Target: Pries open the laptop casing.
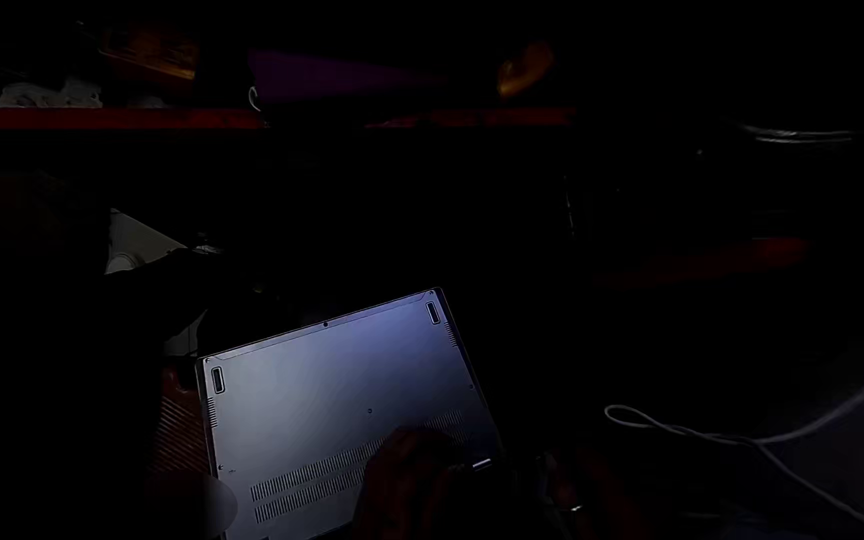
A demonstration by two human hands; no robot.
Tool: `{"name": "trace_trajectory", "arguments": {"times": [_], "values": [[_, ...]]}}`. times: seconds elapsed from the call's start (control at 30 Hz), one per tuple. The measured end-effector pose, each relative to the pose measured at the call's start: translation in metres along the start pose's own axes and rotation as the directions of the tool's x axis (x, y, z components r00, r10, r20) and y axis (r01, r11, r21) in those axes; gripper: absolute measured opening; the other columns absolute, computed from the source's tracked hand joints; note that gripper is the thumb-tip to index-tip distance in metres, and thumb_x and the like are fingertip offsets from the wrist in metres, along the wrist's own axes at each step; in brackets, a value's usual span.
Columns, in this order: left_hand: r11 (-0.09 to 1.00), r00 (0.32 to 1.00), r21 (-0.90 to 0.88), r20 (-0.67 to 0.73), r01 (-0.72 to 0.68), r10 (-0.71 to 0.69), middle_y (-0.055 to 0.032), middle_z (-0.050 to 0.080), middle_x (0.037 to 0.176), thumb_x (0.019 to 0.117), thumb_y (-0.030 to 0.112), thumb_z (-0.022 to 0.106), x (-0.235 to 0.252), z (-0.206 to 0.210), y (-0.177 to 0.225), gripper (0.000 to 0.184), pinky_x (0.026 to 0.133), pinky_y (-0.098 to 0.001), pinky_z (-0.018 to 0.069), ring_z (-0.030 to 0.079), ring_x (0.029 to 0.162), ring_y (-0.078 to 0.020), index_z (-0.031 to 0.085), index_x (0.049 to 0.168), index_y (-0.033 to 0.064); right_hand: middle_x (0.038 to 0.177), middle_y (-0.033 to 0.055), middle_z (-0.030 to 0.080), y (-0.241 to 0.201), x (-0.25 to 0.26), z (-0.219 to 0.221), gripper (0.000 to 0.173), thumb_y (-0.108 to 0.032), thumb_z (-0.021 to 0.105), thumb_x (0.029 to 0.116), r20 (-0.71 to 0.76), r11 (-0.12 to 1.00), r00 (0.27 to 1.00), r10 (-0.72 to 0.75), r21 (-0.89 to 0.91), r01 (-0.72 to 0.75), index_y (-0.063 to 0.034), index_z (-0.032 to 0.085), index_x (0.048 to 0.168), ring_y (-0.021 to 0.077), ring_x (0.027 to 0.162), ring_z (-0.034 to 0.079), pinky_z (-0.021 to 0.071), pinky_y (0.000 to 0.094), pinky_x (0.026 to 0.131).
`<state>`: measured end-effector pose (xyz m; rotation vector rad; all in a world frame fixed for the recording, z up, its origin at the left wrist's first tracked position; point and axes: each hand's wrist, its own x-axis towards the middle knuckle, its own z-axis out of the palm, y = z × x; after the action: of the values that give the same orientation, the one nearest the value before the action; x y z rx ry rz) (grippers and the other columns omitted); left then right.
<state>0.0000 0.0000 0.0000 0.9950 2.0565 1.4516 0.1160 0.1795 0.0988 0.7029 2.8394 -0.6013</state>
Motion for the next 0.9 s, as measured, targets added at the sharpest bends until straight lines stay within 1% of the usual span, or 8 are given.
{"name": "trace_trajectory", "arguments": {"times": [0.27,0.47,0.53,0.63,0.7,0.8,0.83,0.9], "values": [[0.998,1.0,-0.048,-0.014,-0.028,0.028,-0.0092,0.074,0.106,0.103,0.021,0.058,0.003,0.0,-0.006,0.025,0.091,-0.027,0.0557,0.07,0.101,-0.0149,0.078,0.105,0.005,0.063,0.017,0.065,-0.018,0.011,-0.011,0.033,-0.026,0.054,0.1035,0.069,0.983,0.994,0.086,-0.166,-0.074,0.0035,0.068,0.097,0.0375,0.054,0.067,0.0516,0.0522,0.047],[0.998,0.998,-0.021,-0.034,-0.056,0.055,-0.0051,0.074,0.096,0.0984,0.025,0.066,0.002,0.001,-0.006,0.021,0.084,-0.0236,0.0555,0.069,0.093,-0.0126,0.08,0.098,0.0102,0.089,0.0218,0.066,-0.022,0.018,-0.014,0.014,0.006,0.058,0.0917,0.302,0.956,0.927,-0.225,-0.114,0.269,0.003,0.067,0.102,0.0415,0.079,0.069,0.0572,0.049,0.063],[0.997,0.997,0.01,-0.033,-0.072,0.072,-0.0034,0.073,0.093,0.0975,0.028,0.067,0.003,0.001,-0.008,0.021,0.08,-0.0239,0.0546,0.067,0.089,-0.0126,0.08,0.095,0.012,0.093,0.0232,0.067,-0.021,0.02,-0.021,0.017,-0.005,0.058,0.0987,0.335,0.963,0.923,-0.19,-0.121,0.242,0.0041,0.066,0.11,0.0435,0.084,0.069,0.0577,0.052,0.067],[0.991,0.994,0.089,-0.02,-0.102,0.104,-0.002,0.071,0.09,0.096,0.029,0.069,0.003,0.002,-0.008,0.02,0.076,-0.0246,0.0523,0.064,0.086,-0.014,0.079,0.089,0.0129,0.066,0.0189,0.063,-0.021,0.021,-0.023,0.044,-0.039,0.056,0.1028,0.192,0.938,0.975,-0.11,-0.304,0.165,0.0042,0.064,0.1,0.0403,0.056,0.067,0.0507,0.0513,0.045],[0.982,0.992,0.148,-0.019,-0.12,0.124,-0.0012,0.07,0.087,0.0944,0.03,0.07,0.004,0.002,-0.008,0.02,0.076,-0.027,0.0524,0.064,0.086,-0.0158,0.077,0.086,0.014,0.064,0.0153,0.062,-0.02,0.021,-0.021,0.028,-0.025,0.058,0.102,0.162,0.906,0.966,-0.204,-0.343,0.248,0.0006,0.064,0.093,0.037,0.056,0.066,0.0487,0.0465,0.043],[0.969,0.99,0.209,-0.026,-0.128,0.136,-0.0006,0.069,0.085,0.0941,0.034,0.069,0.006,0.001,-0.008,0.023,0.076,-0.0335,0.049,0.064,0.087,-0.0189,0.075,0.082,0.015,0.094,0.0196,0.067,-0.019,0.022,-0.025,0.015,-0.008,0.054,0.1013,0.309,0.902,0.905,-0.291,-0.226,0.367,0.0003,0.065,0.105,0.0398,0.082,0.067,0.0545,0.0467,0.059],[0.967,0.991,0.222,-0.028,-0.122,0.131,-0.0003,0.069,0.084,0.094,0.035,0.069,0.006,0.0,-0.008,0.024,0.076,-0.0347,0.0478,0.063,0.087,-0.0191,0.075,0.082,0.0152,0.097,0.0224,0.066,-0.019,0.023,-0.028,0.021,-0.016,0.055,0.1033,0.337,0.919,0.909,-0.246,-0.218,0.329,0.0025,0.065,0.109,0.0421,0.082,0.069,0.0565,0.0498,0.059],[0.966,0.993,0.238,-0.036,-0.104,0.116,0.0001,0.068,0.084,0.0935,0.037,0.069,0.007,-0.001,-0.007,0.025,0.076,-0.0361,0.0463,0.063,0.087,-0.0194,0.074,0.08,0.0157,0.073,0.0207,0.064,-0.016,0.023,-0.029,0.049,-0.043,0.051,0.105,0.259,0.917,0.95,-0.175,-0.309,0.253,0.0033,0.064,0.1,0.0415,0.06,0.068,0.051,0.0516,0.045]]}}
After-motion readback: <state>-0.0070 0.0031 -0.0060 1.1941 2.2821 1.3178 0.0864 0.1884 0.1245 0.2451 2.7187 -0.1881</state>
